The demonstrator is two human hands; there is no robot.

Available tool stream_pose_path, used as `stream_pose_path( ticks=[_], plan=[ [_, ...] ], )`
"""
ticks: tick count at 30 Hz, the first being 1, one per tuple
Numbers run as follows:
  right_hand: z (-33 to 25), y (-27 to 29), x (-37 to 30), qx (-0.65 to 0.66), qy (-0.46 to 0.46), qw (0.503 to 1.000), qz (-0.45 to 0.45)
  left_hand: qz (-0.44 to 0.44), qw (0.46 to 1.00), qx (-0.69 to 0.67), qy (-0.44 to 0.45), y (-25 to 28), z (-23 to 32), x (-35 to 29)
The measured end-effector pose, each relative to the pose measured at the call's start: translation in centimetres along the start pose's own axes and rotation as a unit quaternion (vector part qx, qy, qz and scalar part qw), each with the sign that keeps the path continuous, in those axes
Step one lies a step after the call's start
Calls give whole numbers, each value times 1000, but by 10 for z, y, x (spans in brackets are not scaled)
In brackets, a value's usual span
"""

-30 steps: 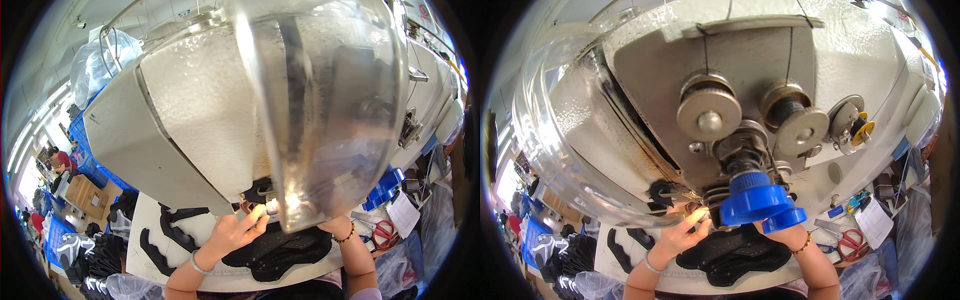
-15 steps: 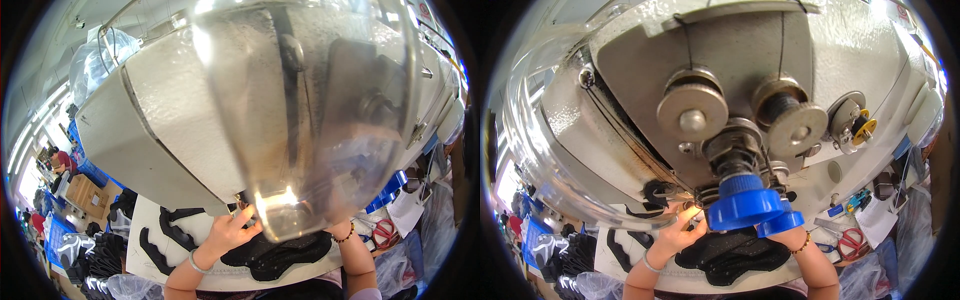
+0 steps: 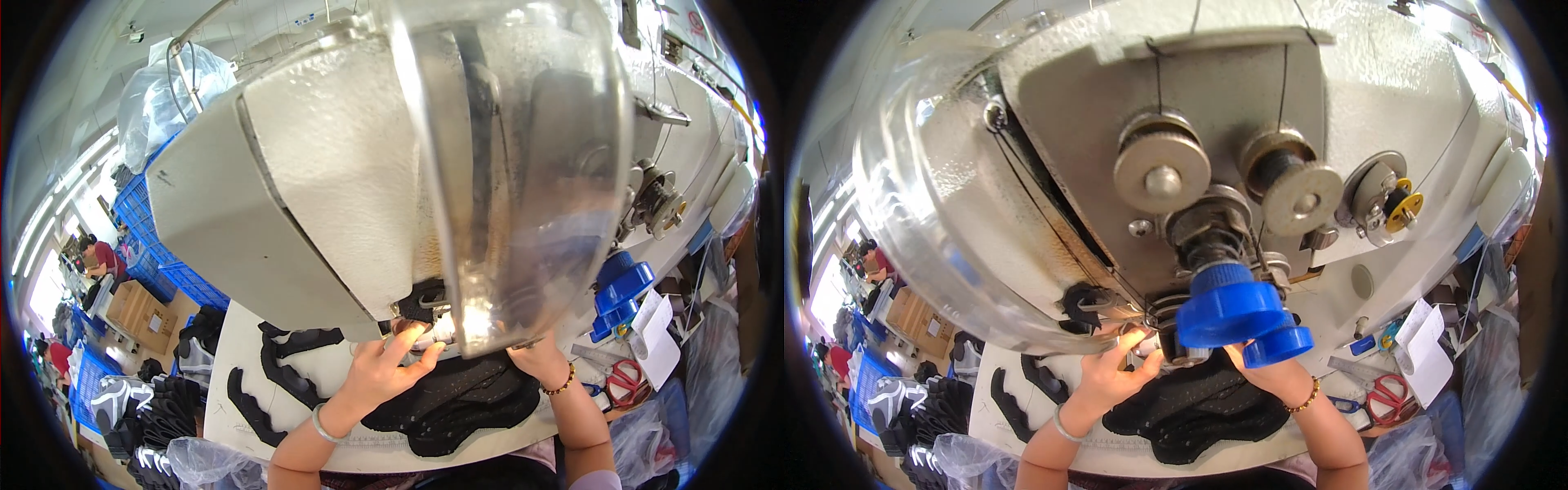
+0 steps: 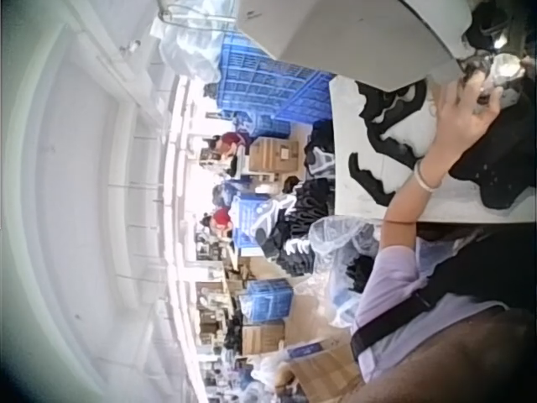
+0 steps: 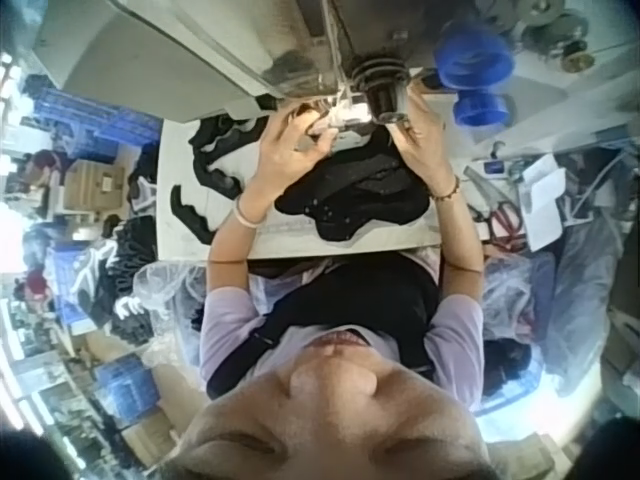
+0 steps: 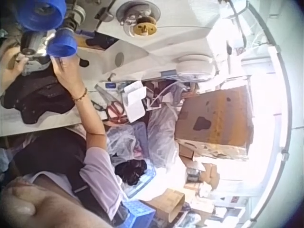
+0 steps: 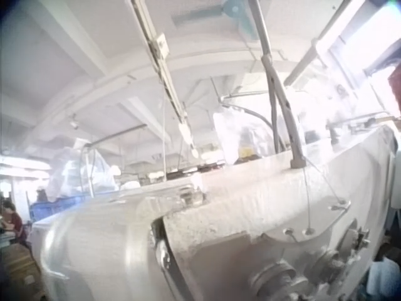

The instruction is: Sewing together black shoe upper components using an industrial sewing machine.

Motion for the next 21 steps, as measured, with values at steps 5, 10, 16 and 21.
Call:
stream_pose_path(
  ticks=[5,10,16,21],
  plan=[
    [-23,3,5,-135,132,981,33,-62,998,-28,6,0,4,2],
    [-16,1,6,-81,104,991,18,-70,997,-39,5,-1,1,2],
    [-29,-2,-2,-181,159,970,20,-55,997,-60,-17,-2,-2,5],
    [-14,-8,-14,-147,110,983,-8,-63,996,-63,-13,-3,-3,6]
  ],
)
Point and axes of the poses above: each hand's wrist, its own x-axis towards the middle knuckle, its own y-axis out of the back of the hand, z = x × y, the point moved 7 cm from there along x, towards the middle knuckle, and after that the axes turned 1 degree about -x, right-handed, at the moved point
